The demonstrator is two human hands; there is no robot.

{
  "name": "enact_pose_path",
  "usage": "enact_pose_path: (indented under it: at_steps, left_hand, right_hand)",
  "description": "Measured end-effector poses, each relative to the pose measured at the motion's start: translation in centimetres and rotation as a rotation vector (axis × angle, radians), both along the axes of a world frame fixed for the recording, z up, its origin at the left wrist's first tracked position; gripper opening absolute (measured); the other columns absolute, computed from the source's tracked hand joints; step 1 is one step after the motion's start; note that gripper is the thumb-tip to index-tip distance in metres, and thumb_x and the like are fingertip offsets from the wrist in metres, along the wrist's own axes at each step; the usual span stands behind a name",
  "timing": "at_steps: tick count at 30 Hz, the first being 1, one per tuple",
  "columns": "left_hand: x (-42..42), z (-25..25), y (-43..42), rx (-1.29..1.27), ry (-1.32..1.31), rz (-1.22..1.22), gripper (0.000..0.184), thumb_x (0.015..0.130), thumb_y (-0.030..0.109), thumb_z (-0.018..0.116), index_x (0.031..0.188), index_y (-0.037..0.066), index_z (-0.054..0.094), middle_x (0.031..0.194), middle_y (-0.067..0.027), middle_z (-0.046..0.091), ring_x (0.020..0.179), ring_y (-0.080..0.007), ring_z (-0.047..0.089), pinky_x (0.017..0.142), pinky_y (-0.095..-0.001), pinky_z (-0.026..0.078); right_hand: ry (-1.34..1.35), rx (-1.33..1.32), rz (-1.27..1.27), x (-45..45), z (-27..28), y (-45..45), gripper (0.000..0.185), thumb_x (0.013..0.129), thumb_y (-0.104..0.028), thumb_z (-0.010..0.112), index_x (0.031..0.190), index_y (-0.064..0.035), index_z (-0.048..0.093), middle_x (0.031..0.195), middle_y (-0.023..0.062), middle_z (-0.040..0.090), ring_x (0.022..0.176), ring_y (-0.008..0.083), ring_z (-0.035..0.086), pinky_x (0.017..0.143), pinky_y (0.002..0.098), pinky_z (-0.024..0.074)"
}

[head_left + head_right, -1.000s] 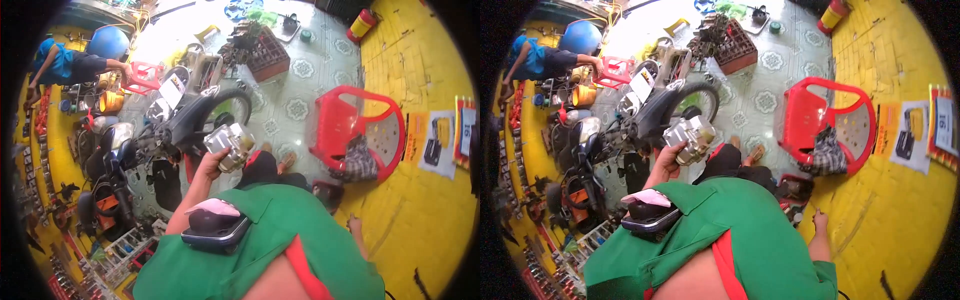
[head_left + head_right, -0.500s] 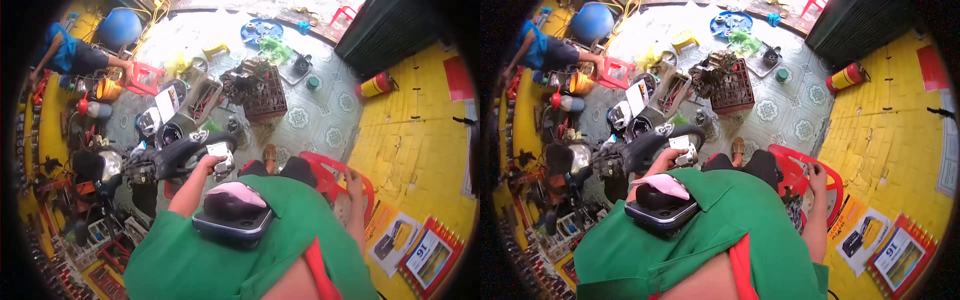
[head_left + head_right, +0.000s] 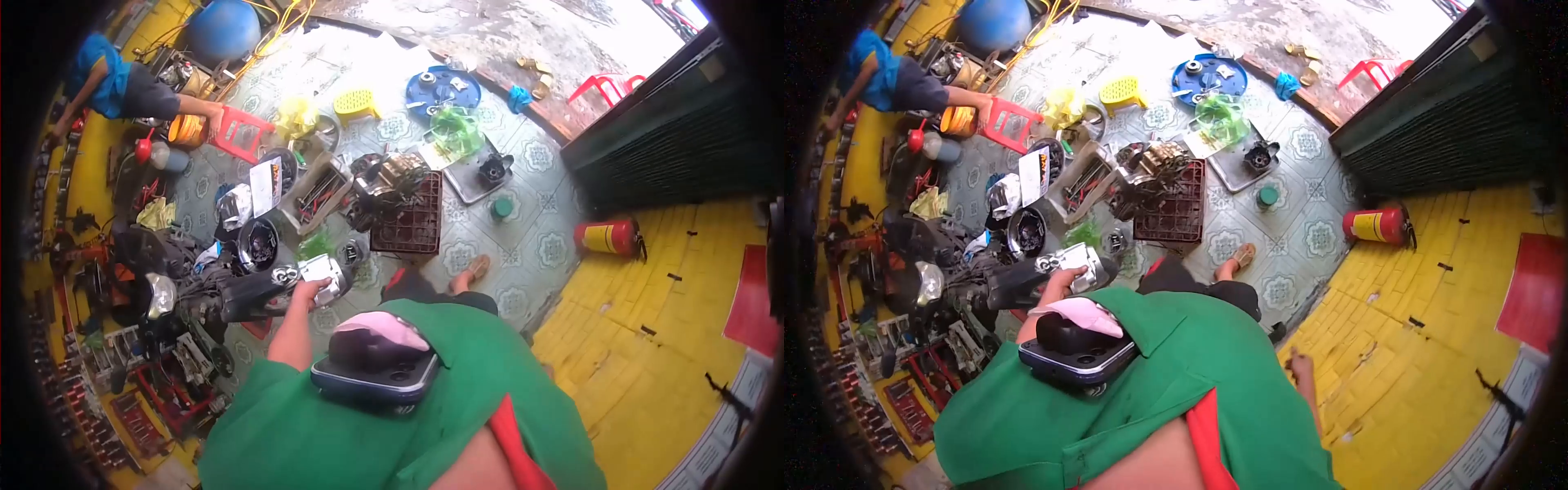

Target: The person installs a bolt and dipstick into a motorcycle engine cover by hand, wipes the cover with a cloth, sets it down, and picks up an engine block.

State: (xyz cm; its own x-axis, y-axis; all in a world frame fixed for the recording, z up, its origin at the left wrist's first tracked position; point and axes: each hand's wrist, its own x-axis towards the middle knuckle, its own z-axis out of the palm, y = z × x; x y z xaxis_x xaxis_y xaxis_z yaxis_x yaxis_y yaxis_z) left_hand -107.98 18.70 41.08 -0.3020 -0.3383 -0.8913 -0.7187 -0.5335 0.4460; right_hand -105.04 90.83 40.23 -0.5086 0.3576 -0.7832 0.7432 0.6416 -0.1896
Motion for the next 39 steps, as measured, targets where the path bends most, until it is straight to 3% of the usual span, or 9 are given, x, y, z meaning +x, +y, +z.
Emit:
enact_pose_path:
  at_steps: [1, 5, 8, 13, 16, 22, 28, 36, 39]
  left_hand:
    - [-0.9, 0.4, 1.4, -0.035, -0.008, 0.028, 0.037, 0.075, 0.003, 0.078, 0.110, 0.000, 0.065, 0.102, -0.0101, 0.069, 0.088, -0.0257, 0.067, 0.075, -0.0419, 0.055]
    - [-0.4, 2.4, 6.3, 0.218, 0.106, 0.274, 0.039, 0.078, 0.006, 0.077, 0.112, -0.003, 0.062, 0.105, -0.0116, 0.068, 0.088, -0.0258, 0.068, 0.080, -0.0437, 0.056]
    - [0.5, -0.4, 9.7, 0.288, 0.162, 0.390, 0.047, 0.084, 0.027, 0.072, 0.120, 0.000, 0.057, 0.109, -0.0119, 0.066, 0.092, -0.0269, 0.067, 0.084, -0.0451, 0.055]
    - [-5.1, 1.8, 17.4, 0.556, 0.186, 0.619, 0.056, 0.089, 0.054, 0.059, 0.118, 0.007, 0.061, 0.110, -0.0126, 0.066, 0.097, -0.0281, 0.065, 0.087, -0.0459, 0.053]
    - [-9.2, 5.9, 19.3, 0.695, 0.176, 0.459, 0.058, 0.089, 0.057, 0.057, 0.113, 0.005, 0.065, 0.099, -0.0127, 0.069, 0.086, -0.0250, 0.067, 0.080, -0.0382, 0.054]
    - [-11.2, 0.1, 20.7, 0.343, 0.019, 0.432, 0.062, 0.088, 0.059, 0.057, 0.111, 0.003, 0.066, 0.098, -0.0127, 0.069, 0.085, -0.0232, 0.067, 0.077, -0.0367, 0.053]
    - [-11.1, -3.2, 24.4, -0.049, -0.151, 0.526, 0.065, 0.087, 0.062, 0.058, 0.109, 0.002, 0.067, 0.097, -0.0127, 0.069, 0.083, -0.0214, 0.066, 0.074, -0.0351, 0.052]
    - [-19.8, 1.8, 29.4, -0.154, -0.695, 0.213, 0.090, 0.073, 0.073, 0.063, 0.113, -0.008, 0.063, 0.112, -0.0205, 0.065, 0.105, -0.0268, 0.061, 0.091, -0.0391, 0.046]
    - [-22.2, 2.3, 31.8, -0.118, -0.859, -0.129, 0.104, 0.071, 0.080, 0.057, 0.122, -0.011, 0.056, 0.119, -0.0246, 0.061, 0.110, -0.0340, 0.060, 0.092, -0.0403, 0.046]
  right_hand:
    - [0.019, -0.007, -0.022, -6.2, 5.0, -1.3, 0.054, 0.092, -0.047, 0.056, 0.079, 0.0040, 0.064, 0.067, 0.0188, 0.065, 0.064, 0.0302, 0.064, 0.065, 0.0414, 0.0498]
    - [0.531, 0.206, 0.251, -20.8, -5.9, 11.4, 0.035, 0.096, -0.037, 0.050, 0.092, -0.0018, 0.052, 0.071, 0.0113, 0.059, 0.054, 0.0190, 0.056, 0.049, 0.0334, 0.0435]
    - [0.544, -0.089, -0.054, -37.4, -0.1, 8.3, 0.023, 0.097, -0.025, 0.054, 0.102, -0.0028, 0.056, 0.081, 0.0053, 0.059, 0.067, 0.0127, 0.055, 0.059, 0.0272, 0.0480]
    - [0.662, -0.186, 0.282, -57.2, 1.7, 2.3, 0.026, 0.094, -0.027, 0.061, 0.102, -0.0024, 0.062, 0.081, 0.0040, 0.062, 0.068, 0.0131, 0.057, 0.061, 0.0282, 0.0490]
    - [0.784, -0.152, 0.688, -63.1, 3.0, -3.6, 0.028, 0.092, -0.027, 0.063, 0.093, 0.0009, 0.065, 0.079, 0.0113, 0.067, 0.068, 0.0197, 0.062, 0.063, 0.0333, 0.0500]
    - [0.581, 0.043, 0.717, -68.8, 7.7, -12.6, 0.038, 0.093, -0.034, 0.060, 0.086, 0.0035, 0.066, 0.077, 0.0215, 0.065, 0.074, 0.0341, 0.066, 0.071, 0.0403, 0.0497]
    - [0.472, 0.059, 0.828, -76.5, 4.8, -10.8, 0.060, 0.085, -0.022, 0.066, 0.137, -0.0087, 0.039, 0.123, 0.0231, 0.058, 0.112, 0.0393, 0.058, 0.092, 0.0424, 0.0462]
    - [0.489, 0.337, 0.876, -84.3, 0.2, -14.9, 0.053, 0.090, -0.046, 0.053, 0.090, 0.0042, 0.069, 0.089, 0.0297, 0.065, 0.092, 0.0421, 0.064, 0.085, 0.0436, 0.0472]
    - [0.515, 0.177, 0.652, -88.5, -6.3, -14.1, 0.051, 0.093, -0.043, 0.051, 0.103, 0.0050, 0.064, 0.098, 0.0299, 0.064, 0.095, 0.0429, 0.062, 0.084, 0.0456, 0.0471]
